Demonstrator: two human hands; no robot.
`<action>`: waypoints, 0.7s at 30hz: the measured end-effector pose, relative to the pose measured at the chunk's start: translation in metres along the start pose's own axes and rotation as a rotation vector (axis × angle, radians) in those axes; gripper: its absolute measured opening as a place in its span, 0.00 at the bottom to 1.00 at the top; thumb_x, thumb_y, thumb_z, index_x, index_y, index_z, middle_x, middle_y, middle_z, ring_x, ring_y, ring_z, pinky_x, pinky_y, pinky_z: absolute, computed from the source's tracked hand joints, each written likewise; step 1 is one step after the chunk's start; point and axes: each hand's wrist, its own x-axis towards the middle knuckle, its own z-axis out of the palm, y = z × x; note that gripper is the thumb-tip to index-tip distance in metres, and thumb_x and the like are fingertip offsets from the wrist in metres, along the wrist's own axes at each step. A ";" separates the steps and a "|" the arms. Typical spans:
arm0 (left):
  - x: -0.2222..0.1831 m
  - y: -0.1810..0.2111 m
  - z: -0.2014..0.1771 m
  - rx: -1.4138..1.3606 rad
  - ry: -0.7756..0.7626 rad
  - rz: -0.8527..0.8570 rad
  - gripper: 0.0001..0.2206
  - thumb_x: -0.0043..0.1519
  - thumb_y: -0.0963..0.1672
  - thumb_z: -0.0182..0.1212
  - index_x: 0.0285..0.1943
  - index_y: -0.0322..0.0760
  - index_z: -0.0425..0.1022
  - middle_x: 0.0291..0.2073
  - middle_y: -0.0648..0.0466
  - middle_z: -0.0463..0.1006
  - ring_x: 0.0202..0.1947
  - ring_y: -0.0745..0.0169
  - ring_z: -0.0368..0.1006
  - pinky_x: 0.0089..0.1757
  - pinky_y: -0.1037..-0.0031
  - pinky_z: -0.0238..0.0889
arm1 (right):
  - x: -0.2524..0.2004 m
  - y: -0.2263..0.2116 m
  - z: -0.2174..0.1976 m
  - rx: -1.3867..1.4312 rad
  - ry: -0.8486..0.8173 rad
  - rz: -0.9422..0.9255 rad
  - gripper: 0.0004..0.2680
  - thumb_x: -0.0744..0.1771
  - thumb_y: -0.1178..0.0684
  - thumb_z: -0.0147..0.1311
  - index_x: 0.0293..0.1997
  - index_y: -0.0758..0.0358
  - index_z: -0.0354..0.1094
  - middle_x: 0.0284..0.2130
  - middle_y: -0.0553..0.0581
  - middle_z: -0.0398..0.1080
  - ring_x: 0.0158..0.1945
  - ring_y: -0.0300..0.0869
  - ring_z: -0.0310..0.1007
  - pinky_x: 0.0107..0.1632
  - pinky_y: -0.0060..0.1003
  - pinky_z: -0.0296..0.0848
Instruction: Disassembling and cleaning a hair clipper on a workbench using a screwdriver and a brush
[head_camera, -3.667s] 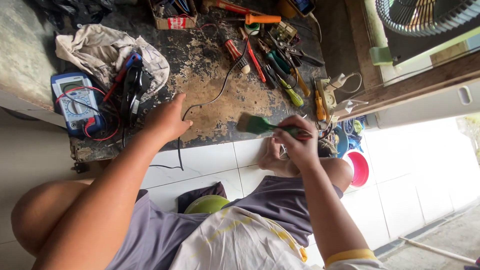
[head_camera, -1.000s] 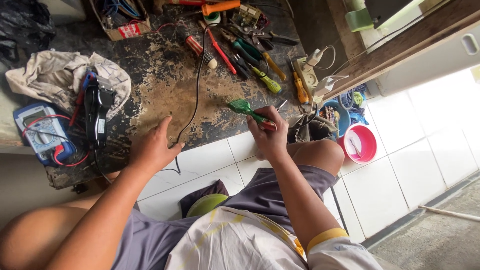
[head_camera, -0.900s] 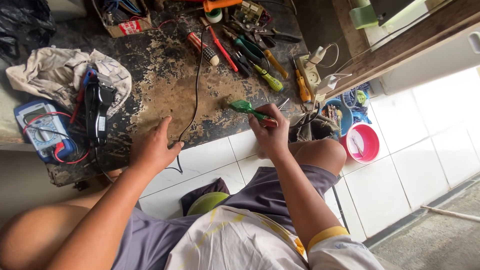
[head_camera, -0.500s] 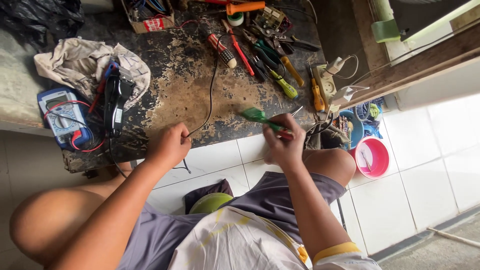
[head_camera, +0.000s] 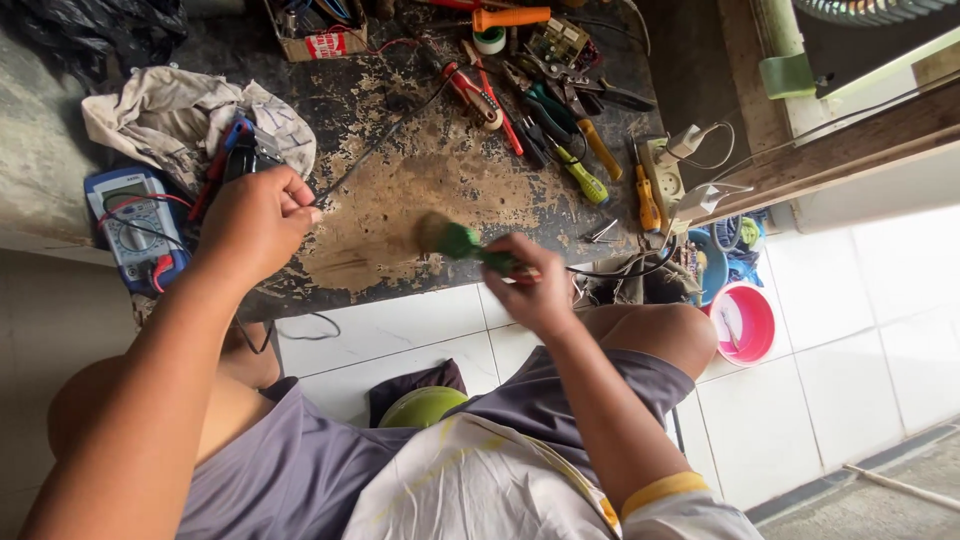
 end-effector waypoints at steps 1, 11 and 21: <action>0.006 -0.009 0.007 -0.007 -0.002 0.004 0.06 0.59 0.42 0.65 0.43 0.39 0.80 0.29 0.52 0.83 0.37 0.51 0.80 0.39 0.61 0.72 | -0.001 0.004 -0.013 -0.008 0.002 0.001 0.10 0.60 0.57 0.65 0.43 0.51 0.77 0.33 0.55 0.79 0.37 0.49 0.81 0.42 0.41 0.75; 0.050 -0.041 0.053 0.225 0.158 0.072 0.05 0.63 0.43 0.63 0.46 0.41 0.77 0.38 0.48 0.79 0.44 0.43 0.80 0.43 0.53 0.74 | 0.013 0.019 -0.056 0.006 0.361 -0.128 0.05 0.64 0.63 0.64 0.41 0.68 0.73 0.27 0.64 0.74 0.30 0.46 0.74 0.36 0.38 0.70; 0.036 -0.025 0.056 0.258 0.086 0.073 0.10 0.58 0.44 0.67 0.45 0.37 0.75 0.42 0.40 0.78 0.46 0.35 0.79 0.43 0.47 0.75 | -0.015 0.029 -0.047 -0.226 0.388 -0.113 0.06 0.63 0.58 0.68 0.39 0.61 0.76 0.27 0.63 0.74 0.32 0.48 0.76 0.36 0.39 0.71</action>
